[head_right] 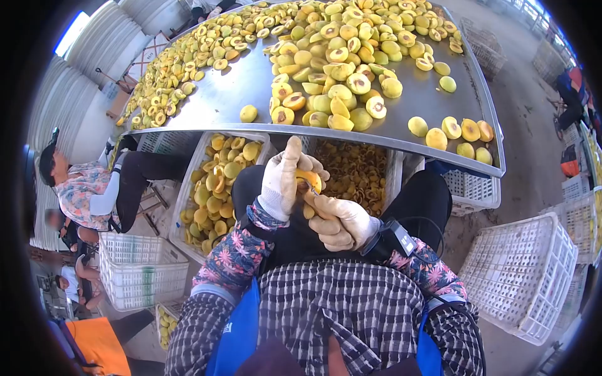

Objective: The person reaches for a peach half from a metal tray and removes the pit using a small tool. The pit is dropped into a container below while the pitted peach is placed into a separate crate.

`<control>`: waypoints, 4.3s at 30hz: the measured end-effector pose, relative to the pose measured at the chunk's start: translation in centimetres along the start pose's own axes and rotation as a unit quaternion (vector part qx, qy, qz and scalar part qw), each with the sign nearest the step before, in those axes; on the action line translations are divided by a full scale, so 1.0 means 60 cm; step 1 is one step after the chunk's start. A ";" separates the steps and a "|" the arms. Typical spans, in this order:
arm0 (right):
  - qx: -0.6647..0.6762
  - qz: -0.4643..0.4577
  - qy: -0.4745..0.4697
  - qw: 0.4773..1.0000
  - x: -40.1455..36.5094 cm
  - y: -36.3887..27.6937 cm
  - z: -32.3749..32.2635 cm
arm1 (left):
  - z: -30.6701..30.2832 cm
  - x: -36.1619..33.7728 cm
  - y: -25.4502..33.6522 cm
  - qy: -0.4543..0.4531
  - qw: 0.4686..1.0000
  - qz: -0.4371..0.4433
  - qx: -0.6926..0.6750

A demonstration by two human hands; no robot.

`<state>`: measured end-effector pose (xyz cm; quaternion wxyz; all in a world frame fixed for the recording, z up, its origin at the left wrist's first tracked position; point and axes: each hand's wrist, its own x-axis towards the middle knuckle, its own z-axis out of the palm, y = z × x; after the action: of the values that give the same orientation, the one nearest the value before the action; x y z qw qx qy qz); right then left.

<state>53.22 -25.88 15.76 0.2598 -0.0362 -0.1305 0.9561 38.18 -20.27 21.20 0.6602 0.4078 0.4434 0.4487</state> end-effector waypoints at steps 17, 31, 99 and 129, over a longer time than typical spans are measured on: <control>-0.714 -0.120 0.344 0.598 -0.101 -0.043 -0.068 | -0.467 -0.014 0.049 0.206 0.812 0.063 0.543; -0.812 -0.091 0.316 0.482 -0.067 -0.030 -0.071 | -0.144 0.287 0.037 0.019 0.677 0.028 0.735; -0.390 -0.142 0.310 0.855 -0.039 -0.066 0.055 | 0.083 0.060 -0.045 -0.011 0.962 0.113 -0.249; -0.630 -0.036 0.338 0.698 -0.109 -0.058 0.016 | -0.185 0.038 0.080 0.115 0.944 0.209 0.229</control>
<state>60.43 -26.54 17.60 0.2370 -0.5073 -0.6073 0.5636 26.98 -15.28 22.14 0.3847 0.5769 0.5121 0.5069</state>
